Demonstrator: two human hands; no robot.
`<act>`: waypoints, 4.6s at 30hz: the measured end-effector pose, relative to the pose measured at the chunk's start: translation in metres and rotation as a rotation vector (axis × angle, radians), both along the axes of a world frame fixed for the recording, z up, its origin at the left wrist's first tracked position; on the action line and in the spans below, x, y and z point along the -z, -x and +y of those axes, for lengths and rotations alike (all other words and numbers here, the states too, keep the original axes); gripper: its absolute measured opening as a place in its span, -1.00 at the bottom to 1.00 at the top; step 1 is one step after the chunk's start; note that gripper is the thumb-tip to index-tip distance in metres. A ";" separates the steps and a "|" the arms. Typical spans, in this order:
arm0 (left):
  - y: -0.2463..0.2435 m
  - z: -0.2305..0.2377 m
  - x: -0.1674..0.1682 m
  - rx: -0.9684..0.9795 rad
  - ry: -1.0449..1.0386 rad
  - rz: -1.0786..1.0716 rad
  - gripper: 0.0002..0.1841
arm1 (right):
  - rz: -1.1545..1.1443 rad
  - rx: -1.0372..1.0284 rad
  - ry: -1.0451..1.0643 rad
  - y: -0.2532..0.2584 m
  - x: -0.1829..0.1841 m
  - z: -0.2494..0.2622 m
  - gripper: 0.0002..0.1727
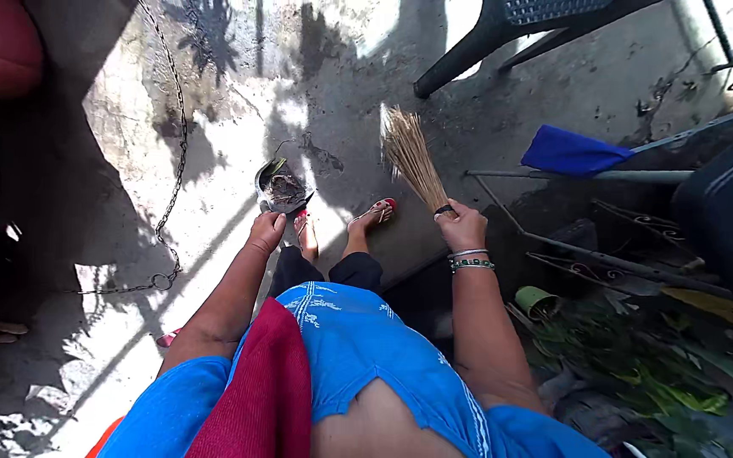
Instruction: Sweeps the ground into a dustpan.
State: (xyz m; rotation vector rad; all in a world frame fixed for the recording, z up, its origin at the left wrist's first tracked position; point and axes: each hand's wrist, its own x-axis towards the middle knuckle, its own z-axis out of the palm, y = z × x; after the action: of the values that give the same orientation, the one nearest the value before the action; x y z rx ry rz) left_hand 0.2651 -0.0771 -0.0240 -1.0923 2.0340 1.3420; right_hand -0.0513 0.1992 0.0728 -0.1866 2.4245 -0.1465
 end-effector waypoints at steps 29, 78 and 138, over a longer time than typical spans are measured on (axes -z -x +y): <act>-0.041 -0.010 0.010 0.160 0.140 0.046 -0.36 | -0.420 -0.028 0.031 -0.171 0.036 -0.006 -0.40; -0.200 0.072 -0.002 -1.133 0.124 -0.013 -0.35 | -0.120 -0.592 0.021 -0.071 0.059 -0.189 -0.56; -0.225 0.106 0.007 -1.082 -0.009 0.032 -0.40 | -0.399 -1.294 -0.232 -0.221 0.011 -0.219 -0.57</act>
State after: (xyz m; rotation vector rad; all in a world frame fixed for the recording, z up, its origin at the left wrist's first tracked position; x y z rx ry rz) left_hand 0.4897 0.0285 -0.0311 -2.3340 1.4109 1.7929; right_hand 0.1695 -0.0195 0.0619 -1.3803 1.5167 0.6083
